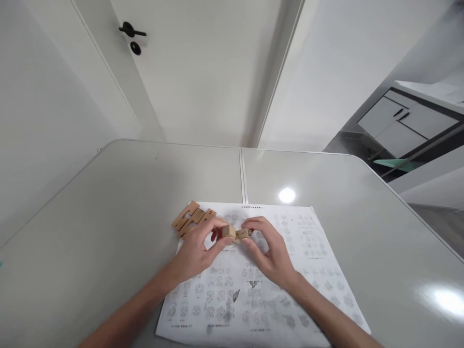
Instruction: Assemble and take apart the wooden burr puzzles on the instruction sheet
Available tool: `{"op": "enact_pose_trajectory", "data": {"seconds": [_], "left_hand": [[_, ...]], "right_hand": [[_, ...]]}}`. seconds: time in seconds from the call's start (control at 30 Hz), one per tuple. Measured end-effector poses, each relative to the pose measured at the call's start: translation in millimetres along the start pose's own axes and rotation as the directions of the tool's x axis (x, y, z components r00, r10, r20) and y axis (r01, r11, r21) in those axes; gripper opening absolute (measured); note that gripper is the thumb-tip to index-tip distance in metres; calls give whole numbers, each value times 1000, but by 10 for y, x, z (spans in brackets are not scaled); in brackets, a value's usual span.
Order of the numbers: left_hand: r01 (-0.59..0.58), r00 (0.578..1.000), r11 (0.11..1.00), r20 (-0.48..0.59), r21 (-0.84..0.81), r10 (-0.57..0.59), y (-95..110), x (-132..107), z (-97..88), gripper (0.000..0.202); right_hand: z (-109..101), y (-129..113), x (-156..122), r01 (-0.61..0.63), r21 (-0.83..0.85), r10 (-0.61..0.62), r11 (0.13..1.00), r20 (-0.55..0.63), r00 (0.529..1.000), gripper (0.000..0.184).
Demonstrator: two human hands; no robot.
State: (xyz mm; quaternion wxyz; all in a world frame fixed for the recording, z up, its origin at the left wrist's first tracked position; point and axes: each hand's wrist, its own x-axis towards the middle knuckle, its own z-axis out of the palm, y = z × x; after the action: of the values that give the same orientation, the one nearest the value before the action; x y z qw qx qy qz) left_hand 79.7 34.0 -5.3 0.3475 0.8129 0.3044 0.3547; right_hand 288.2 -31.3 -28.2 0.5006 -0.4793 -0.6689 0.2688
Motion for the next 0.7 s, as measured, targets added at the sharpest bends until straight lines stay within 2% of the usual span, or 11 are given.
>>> {"op": "enact_pose_trajectory", "data": {"seconds": [0.07,0.13,0.33,0.53,0.7], "left_hand": [[-11,1000,1000,-6,15,11,1,-3,5,11],[-35,999,998,-4,46,35,-4,-14,14,13],[-131,991,980,-19,148,135,-67,-65,42,21],[-233,968,943,-37,238,249,-125,-90,77,17],[-263,953,918,-68,296,296,-145,-88,82,18]], "right_hand": [[-21,18,4,38,-47,-39,998,-17,999,8],[-31,37,-11,44,-80,-43,996,18,999,4],[-22,35,-62,-23,-52,29,998,134,991,9],[-12,29,-71,-105,-37,109,994,102,989,13],[33,39,-94,-169,-39,171,985,72,983,14]]}}
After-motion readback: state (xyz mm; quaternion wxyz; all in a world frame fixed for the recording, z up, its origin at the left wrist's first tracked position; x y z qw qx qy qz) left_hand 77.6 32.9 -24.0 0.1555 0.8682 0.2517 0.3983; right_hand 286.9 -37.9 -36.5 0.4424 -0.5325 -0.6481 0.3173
